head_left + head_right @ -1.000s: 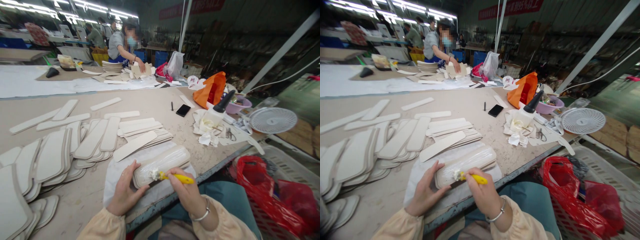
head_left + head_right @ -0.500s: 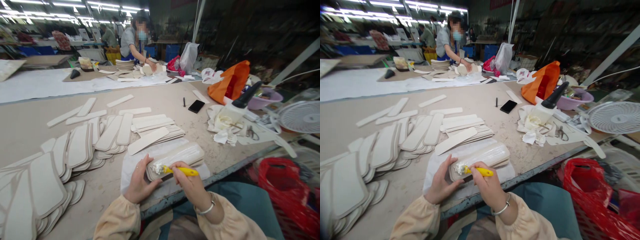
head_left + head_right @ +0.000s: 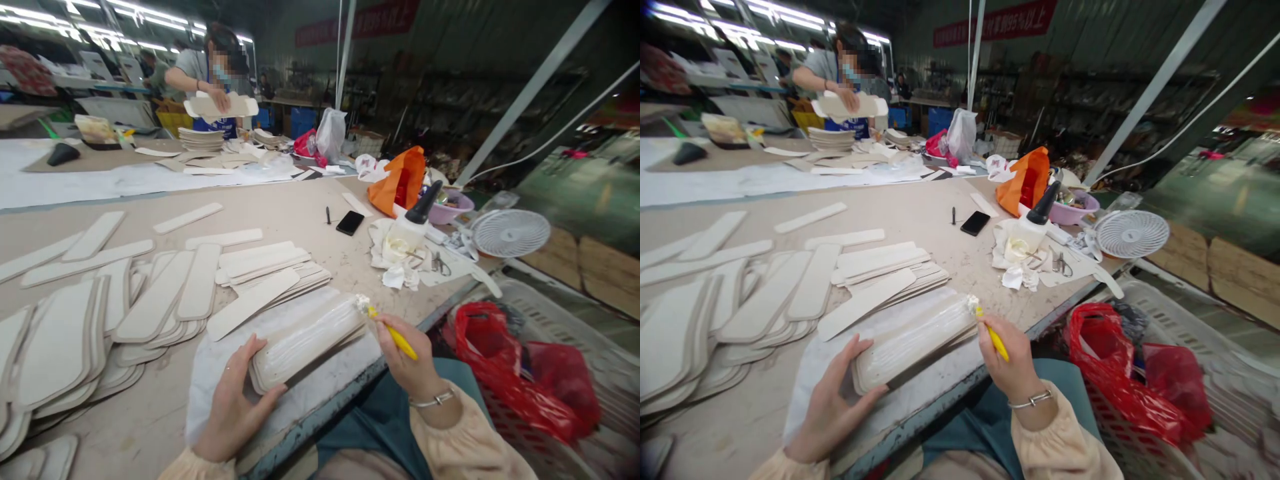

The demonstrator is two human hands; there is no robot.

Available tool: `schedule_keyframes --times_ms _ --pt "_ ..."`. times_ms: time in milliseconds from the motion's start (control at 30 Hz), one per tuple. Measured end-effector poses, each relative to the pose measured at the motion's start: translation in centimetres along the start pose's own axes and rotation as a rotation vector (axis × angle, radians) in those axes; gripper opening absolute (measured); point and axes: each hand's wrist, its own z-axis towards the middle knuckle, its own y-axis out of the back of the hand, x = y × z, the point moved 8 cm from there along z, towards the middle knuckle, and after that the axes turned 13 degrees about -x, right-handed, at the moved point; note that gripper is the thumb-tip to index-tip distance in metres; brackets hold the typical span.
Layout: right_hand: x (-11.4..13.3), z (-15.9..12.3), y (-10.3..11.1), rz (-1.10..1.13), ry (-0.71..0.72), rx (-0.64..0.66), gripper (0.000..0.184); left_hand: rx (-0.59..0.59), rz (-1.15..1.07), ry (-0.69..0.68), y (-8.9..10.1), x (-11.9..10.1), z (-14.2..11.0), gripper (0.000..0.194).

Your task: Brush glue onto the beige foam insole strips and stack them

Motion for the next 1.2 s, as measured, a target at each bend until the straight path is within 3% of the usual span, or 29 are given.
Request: schedule_keyframes --times_ms 100,233,400,467,667,733,800,867,1033,1200 --pt "3.2 -1.4 -1.9 0.018 0.199 0.131 0.022 -0.006 0.016 -0.014 0.0 0.1 -0.1 0.084" --pt "6.6 -2.7 -2.7 0.188 0.292 0.229 0.028 -0.007 0.039 -0.015 -0.2 0.5 -0.1 0.085" --pt "4.6 -1.4 -0.4 0.119 0.24 0.052 0.031 -0.033 0.052 -0.056 0.1 0.1 0.0 0.084" --pt "4.3 -1.4 -0.6 0.079 0.244 0.08 0.029 -0.035 0.056 -0.075 0.1 -0.2 0.1 0.084" --pt "9.5 -3.6 -3.3 0.394 0.205 0.271 0.022 -0.038 0.052 -0.089 0.2 -0.4 0.1 0.085" --pt "9.7 -3.6 -3.8 0.451 0.127 0.28 0.017 -0.035 0.05 -0.095 0.1 -0.3 0.0 0.085" --pt "7.7 -3.0 -3.7 0.44 -0.009 0.258 0.014 -0.032 0.059 -0.094 0.1 -0.2 0.1 0.084" --pt "4.3 -2.2 -2.7 0.381 -0.168 0.19 0.015 -0.034 0.069 -0.088 0.1 -0.2 0.1 0.082" --pt "-3.7 -0.9 2.0 0.193 -0.426 -0.132 0.018 -0.031 0.066 -0.089 0.5 -0.8 0.0 0.077" --pt "-6.4 -2.0 3.1 0.263 -0.595 -0.221 0.022 0.005 0.028 -0.072 1.8 -0.8 0.0 0.064"
